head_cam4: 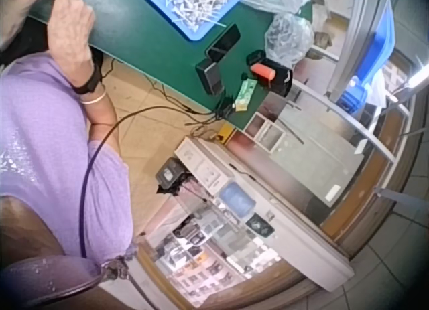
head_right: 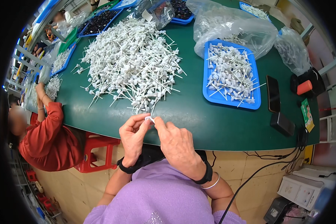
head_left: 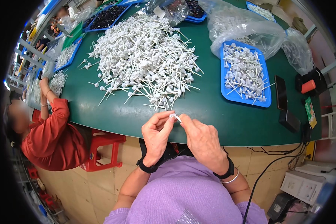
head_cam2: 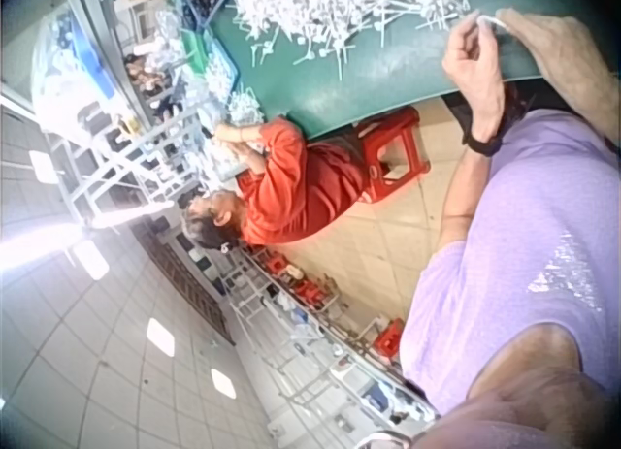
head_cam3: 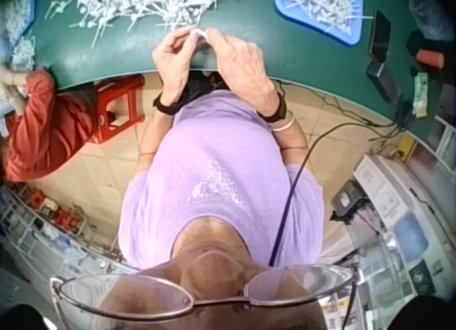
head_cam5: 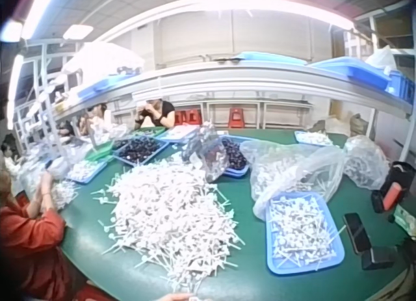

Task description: Manually assemble small white plastic components by fitting parts together on a workstation table.

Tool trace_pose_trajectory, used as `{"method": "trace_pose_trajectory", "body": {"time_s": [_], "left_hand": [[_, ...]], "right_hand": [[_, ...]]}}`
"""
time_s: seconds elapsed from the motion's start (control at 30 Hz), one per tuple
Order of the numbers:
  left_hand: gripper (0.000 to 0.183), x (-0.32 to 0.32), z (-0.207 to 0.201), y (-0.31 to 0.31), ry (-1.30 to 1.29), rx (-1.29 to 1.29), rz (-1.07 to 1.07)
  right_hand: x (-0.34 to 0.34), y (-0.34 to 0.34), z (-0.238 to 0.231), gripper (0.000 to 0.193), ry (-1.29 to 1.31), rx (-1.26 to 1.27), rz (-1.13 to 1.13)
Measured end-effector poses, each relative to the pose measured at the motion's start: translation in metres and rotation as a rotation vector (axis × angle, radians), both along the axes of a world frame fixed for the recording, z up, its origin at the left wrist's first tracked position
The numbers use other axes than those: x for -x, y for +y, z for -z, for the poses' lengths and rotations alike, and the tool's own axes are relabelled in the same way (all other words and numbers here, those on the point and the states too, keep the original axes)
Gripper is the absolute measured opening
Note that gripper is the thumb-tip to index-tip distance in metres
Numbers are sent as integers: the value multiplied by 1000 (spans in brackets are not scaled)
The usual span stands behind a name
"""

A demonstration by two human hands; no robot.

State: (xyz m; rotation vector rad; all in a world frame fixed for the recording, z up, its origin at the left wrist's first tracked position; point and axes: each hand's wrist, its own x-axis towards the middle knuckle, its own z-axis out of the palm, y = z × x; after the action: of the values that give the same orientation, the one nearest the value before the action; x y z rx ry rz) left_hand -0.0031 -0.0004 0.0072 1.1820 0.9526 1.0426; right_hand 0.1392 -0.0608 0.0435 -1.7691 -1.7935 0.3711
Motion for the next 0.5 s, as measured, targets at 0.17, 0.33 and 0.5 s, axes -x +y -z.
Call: {"method": "trace_pose_trajectory", "body": {"time_s": [0.17,0.33,0.5], "left_hand": [[19,-3,3,-1,56,-84,-32],[19,-2,6,-3,156,-190,-43],[21,3,0,2,81,-64,44]], "right_hand": [[1,-1,3,27,-14,3,13],[-1,0,-1,29,-31,42,-28],[-8,1,-6,22,3,42,-48]]}}
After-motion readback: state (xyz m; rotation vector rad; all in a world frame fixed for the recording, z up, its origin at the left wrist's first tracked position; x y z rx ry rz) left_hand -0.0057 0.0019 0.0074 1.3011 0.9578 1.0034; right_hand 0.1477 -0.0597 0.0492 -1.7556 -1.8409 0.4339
